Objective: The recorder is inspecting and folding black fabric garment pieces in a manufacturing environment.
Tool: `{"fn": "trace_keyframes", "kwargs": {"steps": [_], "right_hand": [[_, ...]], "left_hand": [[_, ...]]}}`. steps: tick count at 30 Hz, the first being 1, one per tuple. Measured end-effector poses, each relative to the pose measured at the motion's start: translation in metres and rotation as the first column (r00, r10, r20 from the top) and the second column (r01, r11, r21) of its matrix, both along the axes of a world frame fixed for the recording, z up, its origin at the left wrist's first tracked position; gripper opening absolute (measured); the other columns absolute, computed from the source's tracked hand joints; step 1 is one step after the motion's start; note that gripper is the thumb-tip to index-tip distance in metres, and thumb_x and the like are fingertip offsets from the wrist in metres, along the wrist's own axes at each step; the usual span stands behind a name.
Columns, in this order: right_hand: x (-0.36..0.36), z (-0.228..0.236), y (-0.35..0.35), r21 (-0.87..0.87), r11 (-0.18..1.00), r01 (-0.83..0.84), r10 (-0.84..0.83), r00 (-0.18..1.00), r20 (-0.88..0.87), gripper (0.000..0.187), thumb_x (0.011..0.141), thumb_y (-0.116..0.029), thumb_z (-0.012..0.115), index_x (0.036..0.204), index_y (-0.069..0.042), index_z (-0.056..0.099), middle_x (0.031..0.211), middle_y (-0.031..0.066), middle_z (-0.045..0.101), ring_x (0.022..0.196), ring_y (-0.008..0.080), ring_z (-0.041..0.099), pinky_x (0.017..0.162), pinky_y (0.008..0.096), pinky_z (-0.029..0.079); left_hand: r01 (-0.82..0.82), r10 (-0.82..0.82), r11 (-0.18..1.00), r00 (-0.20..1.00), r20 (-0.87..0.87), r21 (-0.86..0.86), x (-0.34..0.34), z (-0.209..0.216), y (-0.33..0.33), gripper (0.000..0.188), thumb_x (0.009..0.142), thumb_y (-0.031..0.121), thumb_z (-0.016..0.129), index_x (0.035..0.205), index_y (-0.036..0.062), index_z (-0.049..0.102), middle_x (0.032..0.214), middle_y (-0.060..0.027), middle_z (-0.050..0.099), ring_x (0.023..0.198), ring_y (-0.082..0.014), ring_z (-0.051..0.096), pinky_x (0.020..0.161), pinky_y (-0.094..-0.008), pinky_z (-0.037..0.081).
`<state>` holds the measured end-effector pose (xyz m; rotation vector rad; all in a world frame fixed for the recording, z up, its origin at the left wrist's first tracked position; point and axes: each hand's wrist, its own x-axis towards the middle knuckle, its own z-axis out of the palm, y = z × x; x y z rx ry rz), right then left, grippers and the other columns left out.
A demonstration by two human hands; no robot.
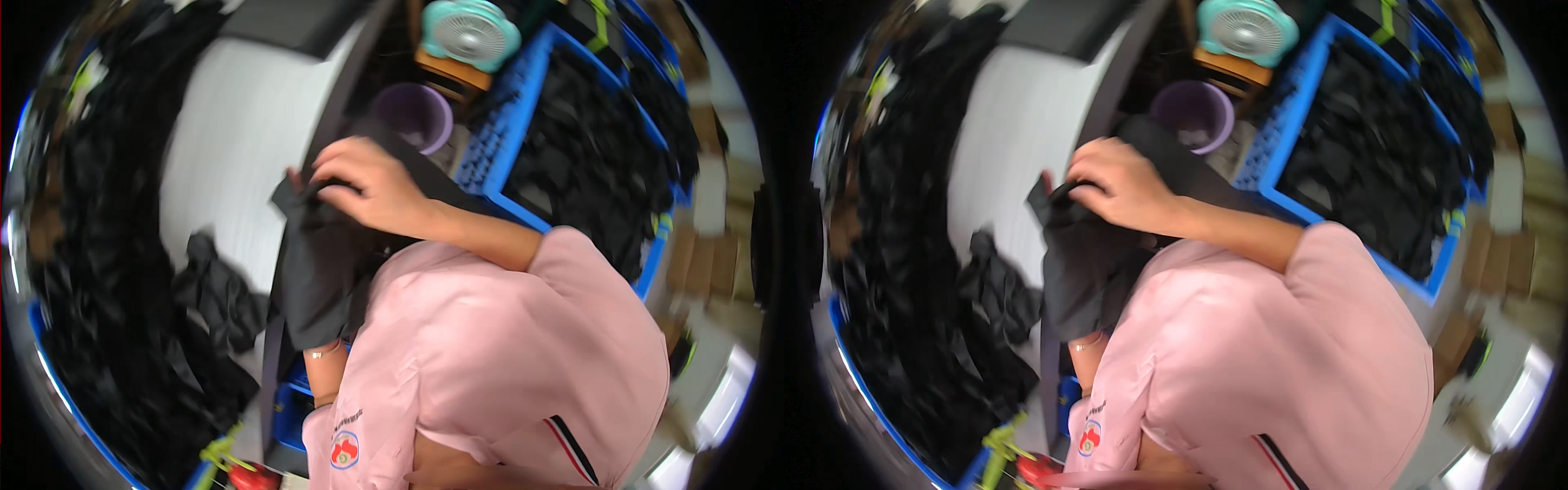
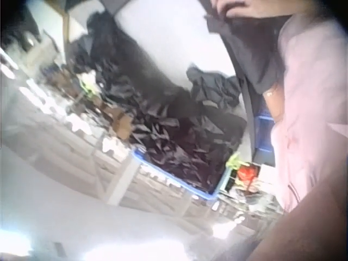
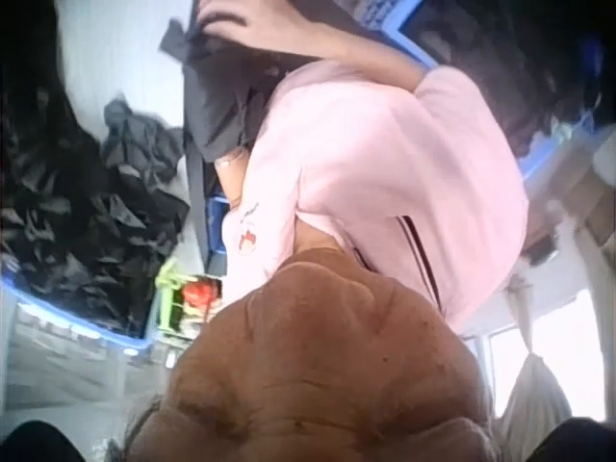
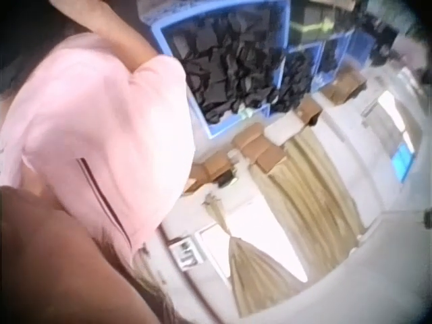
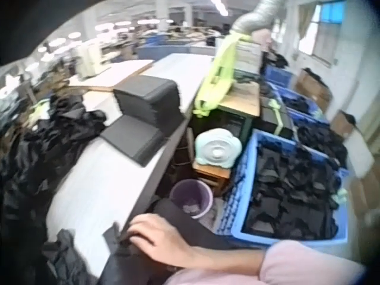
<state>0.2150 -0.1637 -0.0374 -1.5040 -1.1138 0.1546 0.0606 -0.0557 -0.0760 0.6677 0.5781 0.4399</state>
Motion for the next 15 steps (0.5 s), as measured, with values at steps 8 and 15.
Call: {"fn": "trace_keyframes", "kwargs": {"steps": [8, 15], "right_hand": [[0.008, 0.004, -0.014, 0.124, 0.990, -0.066, 0.076, 0.994, -0.074, 0.012, 0.082, -0.018, 0.070, 0.079, -0.006, 0.068, 0.081, 0.0095, 0.067, 0.085, 0.0327, 0.064, 0.077, 0.0435, 0.050], [0.011, 0.067, 0.018, 0.393, 0.883, -0.257, 0.398, 0.853, -0.338, 0.027, 0.079, -0.030, 0.075, 0.085, -0.003, 0.076, 0.076, 0.0129, 0.073, 0.072, 0.0266, 0.071, 0.067, 0.0382, 0.054]], "left_hand": [[0.028, 0.014, 0.951, 0.991, -0.135, 0.308, 0.038, 0.014, 0.012, 0.040, 0.097, 0.013, 0.067, 0.133, -0.0004, 0.059, 0.129, -0.0105, 0.064, 0.111, -0.0148, 0.063, 0.095, -0.0307, 0.054], [0.055, 0.092, 0.828, 0.968, -0.232, 0.558, 0.049, 0.052, 0.014, 0.040, 0.097, 0.013, 0.067, 0.133, -0.0006, 0.058, 0.130, -0.0104, 0.064, 0.112, -0.0150, 0.063, 0.095, -0.0309, 0.053]]}}
